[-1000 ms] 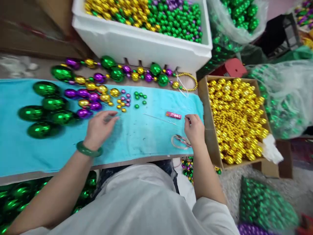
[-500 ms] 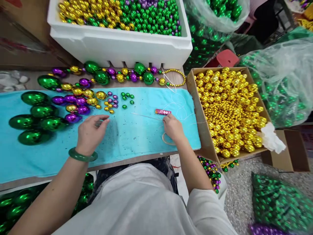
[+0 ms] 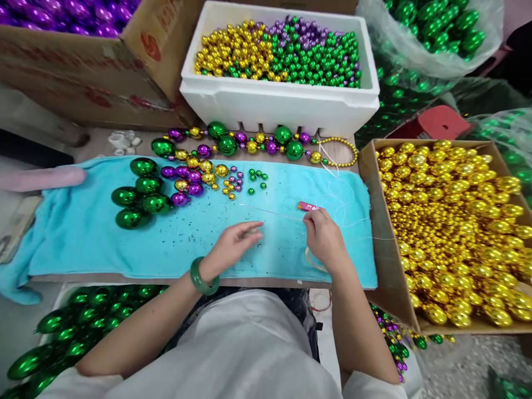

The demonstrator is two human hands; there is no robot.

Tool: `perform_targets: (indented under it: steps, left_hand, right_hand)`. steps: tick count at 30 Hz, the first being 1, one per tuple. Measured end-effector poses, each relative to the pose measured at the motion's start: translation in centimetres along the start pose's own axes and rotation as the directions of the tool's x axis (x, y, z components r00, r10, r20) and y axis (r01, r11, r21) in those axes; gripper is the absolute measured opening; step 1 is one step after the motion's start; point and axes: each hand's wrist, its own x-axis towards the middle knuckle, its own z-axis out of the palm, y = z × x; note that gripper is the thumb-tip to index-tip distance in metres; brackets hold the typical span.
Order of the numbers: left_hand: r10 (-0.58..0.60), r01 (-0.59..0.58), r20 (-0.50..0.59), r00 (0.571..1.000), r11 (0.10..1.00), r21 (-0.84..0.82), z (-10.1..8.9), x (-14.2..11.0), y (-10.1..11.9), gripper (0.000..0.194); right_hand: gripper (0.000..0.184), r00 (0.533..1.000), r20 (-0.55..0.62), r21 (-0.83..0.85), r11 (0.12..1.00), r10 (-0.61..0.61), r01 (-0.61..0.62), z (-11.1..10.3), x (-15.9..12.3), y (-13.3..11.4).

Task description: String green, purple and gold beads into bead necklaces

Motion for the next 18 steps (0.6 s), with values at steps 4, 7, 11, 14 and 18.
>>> perform_targets:
  steps: [4,7,11,14,18]
  left_hand:
    - [-0.02,0.031,0.03,0.999,0.913,-0.407,2.1,0.4,1.3,0.051]
    - [-0.032,-0.024,-0.099,0.995,0.855,-0.518,1.6,1.3,2.3,0.04]
    - [-0.07,-0.03,-0.163,0.984,0.839,-0.543,-0.4,2.2,2.6,0.033]
    - [-0.063,-0.048,-0.197,0.978,0.858,-0.511,-1.8,2.3,2.7,0.032]
    - [-0.024,-0.069,-0.207,0.978,0.901,-0.429,-2.8,2.1,3.5,0.028]
  right_hand:
    - [0.013,0.994,0.013,0.1,0.99,-0.104,0.102,0.4,0.8,-3.0]
    - [0.013,0.99,0.043,0.178,0.976,-0.131,0.121,0.8,1.5,-4.5]
    - [0.014,0.997,-0.008,0.276,0.958,-0.073,0.072,0.4,2.4,-4.7]
    - [0.017,0.982,-0.163,0.38,0.925,0.092,-0.023,-0.3,3.0,-4.5]
    - [0.019,0.992,0.013,0.611,0.785,0.124,-0.106,0.4,3.8,-5.4]
